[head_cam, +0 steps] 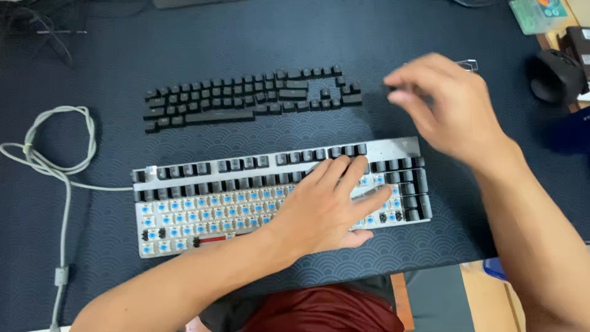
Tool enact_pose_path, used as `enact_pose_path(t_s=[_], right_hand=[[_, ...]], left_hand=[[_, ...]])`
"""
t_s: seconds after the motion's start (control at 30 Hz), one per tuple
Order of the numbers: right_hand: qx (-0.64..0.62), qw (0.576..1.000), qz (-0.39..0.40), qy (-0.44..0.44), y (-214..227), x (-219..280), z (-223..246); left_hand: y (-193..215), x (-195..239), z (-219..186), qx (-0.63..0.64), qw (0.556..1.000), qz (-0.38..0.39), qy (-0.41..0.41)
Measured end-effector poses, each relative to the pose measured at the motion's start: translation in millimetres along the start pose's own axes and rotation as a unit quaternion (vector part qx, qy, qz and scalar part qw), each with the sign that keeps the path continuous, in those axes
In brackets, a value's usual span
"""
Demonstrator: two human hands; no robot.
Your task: The person assembles a mechanical keyboard by placing black keycaps onto the switches of a silver keyboard base. They pick up keycaps from a pile on the desk and press them into place one by one, working across the keyboard layout.
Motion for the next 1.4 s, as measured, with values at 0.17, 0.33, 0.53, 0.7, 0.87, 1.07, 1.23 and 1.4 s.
enact_pose_path(t_s=[0.17, 0.33, 0.53, 0.7, 0.87, 1.07, 1.23, 1.4], right_hand=[[-0.004, 0.999, 0.007, -0.033, 21.3, 61.9, 51.8], [0.047, 0.996, -0.031, -0.063, 13.8, 99.0, 75.1], [0.08, 0.995, -0.043, -0.031, 6.3, 104.2, 91.1], [0.102, 0.993, -0.024, -0.049, 4.3, 107.9, 90.5], [0.1, 0.993, -0.037, -0.051, 7.8, 107.9, 92.1], [0.103, 0.993, -0.048, -0.04, 8.8, 110.7, 93.7], [0.16, 0.986, -0.026, -0.03, 9.3, 109.6, 103.3], [0.198, 0.979, 0.037, -0.037, 12.8, 104.0, 117.5]], left_hand=[[-3.1, 1.4, -1.5, -0.008, 1.0, 0.003, -0.001], [-1.3, -0.2, -2.8, -0.028, 1.0, 0.008, -0.004], [-0.6, -0.4, -4.0, -0.063, 0.998, 0.009, -0.008], [-3.9, 1.6, -4.9, -0.07, 0.997, 0.029, -0.003], [-1.1, -0.3, -4.8, -0.071, 0.997, 0.027, -0.004], [-0.1, -1.0, -4.3, -0.072, 0.997, 0.024, -0.004], [1.0, -0.9, -3.9, -0.076, 0.997, 0.025, -0.001], [0.4, -1.3, -3.9, -0.074, 0.997, 0.029, 0.002]])
Point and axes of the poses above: each hand's wrist, its own x-axis away from the middle knuckle, its own y-axis out of the back of the hand, z = x × y, the point moved 2 cm from there along -x, towards the middle knuckle, and after that the axes turned 5 degrees about -z, right-handed, at the moved point
